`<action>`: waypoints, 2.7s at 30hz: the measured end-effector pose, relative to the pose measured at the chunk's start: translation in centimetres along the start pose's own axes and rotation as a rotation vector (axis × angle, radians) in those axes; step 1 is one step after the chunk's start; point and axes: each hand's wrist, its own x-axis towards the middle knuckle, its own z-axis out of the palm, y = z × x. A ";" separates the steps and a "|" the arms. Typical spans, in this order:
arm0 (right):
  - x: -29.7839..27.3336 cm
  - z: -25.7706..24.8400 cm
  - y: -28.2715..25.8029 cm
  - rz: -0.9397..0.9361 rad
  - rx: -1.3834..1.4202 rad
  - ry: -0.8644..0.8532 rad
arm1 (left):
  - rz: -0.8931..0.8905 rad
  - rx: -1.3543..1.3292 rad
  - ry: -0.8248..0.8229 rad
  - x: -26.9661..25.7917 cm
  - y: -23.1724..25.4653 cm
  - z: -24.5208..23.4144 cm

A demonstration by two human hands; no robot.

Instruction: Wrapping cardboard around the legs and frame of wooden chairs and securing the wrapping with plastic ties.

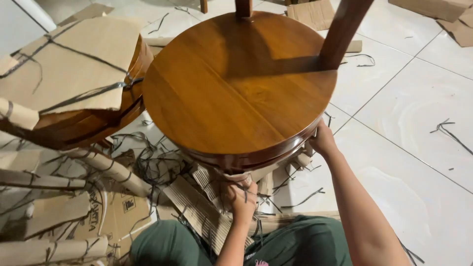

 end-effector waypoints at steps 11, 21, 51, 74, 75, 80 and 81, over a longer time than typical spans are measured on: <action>-1.8 -1.3 1.5 0.056 -0.005 0.037 | 0.112 -0.090 -0.154 -0.8 -2.0 -0.3; -2.4 -2.4 1.1 0.029 0.039 0.063 | 0.083 0.048 -0.094 -2.2 -10.4 6.1; -5.0 -2.3 -2.5 -0.050 0.355 0.300 | 0.333 -0.036 -0.073 1.2 -7.6 1.8; -19.9 0.6 -13.1 0.565 0.274 0.395 | 0.033 -0.168 -0.601 17.0 -6.5 -2.2; -20.1 0.9 -13.3 0.559 0.272 0.401 | -0.207 0.068 -0.556 17.2 -7.7 -1.3; -21.2 3.0 -14.2 0.525 0.251 0.400 | 0.391 0.068 -0.386 18.9 -6.2 -3.6; -21.4 3.2 -14.4 0.512 0.246 0.412 | 0.492 0.018 -0.395 19.5 -5.2 -3.8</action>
